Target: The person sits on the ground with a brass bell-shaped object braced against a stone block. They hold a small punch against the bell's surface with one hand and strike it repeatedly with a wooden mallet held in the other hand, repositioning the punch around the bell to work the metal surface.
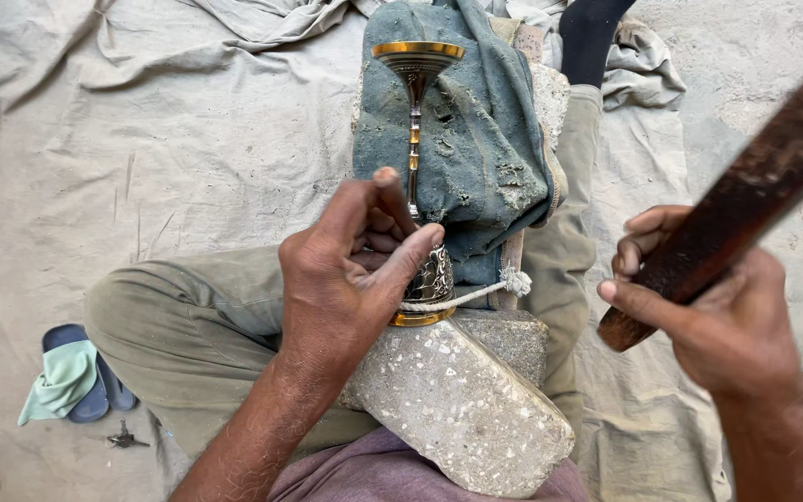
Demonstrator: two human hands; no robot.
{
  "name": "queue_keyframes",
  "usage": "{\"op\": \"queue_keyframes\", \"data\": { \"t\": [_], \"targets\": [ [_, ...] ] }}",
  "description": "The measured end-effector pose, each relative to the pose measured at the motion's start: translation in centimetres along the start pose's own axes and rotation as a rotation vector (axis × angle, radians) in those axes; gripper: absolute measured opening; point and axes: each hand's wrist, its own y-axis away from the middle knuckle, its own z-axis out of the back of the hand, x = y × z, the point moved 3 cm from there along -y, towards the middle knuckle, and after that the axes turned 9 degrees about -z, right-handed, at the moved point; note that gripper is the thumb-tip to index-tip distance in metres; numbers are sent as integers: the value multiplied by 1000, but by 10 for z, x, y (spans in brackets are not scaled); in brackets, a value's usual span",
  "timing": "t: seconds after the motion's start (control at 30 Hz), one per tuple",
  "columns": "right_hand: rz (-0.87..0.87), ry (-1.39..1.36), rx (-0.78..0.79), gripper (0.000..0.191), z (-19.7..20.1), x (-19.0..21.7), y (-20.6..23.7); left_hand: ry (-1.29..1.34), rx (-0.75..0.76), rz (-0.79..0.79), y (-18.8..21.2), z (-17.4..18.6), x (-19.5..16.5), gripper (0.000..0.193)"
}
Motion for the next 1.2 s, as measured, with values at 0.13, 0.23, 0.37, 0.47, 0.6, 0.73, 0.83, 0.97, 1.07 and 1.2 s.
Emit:
{"op": "queue_keyframes", "data": {
  "t": [0.13,0.23,0.37,0.47,0.6,0.73,0.83,0.97,1.07,1.2],
  "targets": [
    [220,480,-56,29,15,38,-16,-43,-56,-22,4,-7,-5,41],
    [227,826,-69,28,21,60,-26,-188,-55,-161,9,-13,-13,42],
    [518,1114,-151,44,14,93,-25,-228,-47,-90,8,-15,-11,34],
    [432,1229,-89,43,9,107,-29,-216,-38,-74,7,-13,-9,31],
    [522,1042,-80,40,7,122,-23,-248,-22,-111,9,-13,-9,31],
    [317,1200,-60,40,9,118,-25,-244,-21,-136,9,-14,-8,32],
    [359,1375,-22,45,6,118,-26,-246,-10,-158,8,-15,-8,36],
    [270,1356,-15,45,5,121,-26,-222,-8,-106,7,-13,-7,37],
    [318,1467,28,42,-1,124,-26,-224,-6,-114,7,-13,-7,42],
    [202,1497,71,32,-2,121,-29,-211,-20,-107,7,-13,-5,43]
  ]
}}
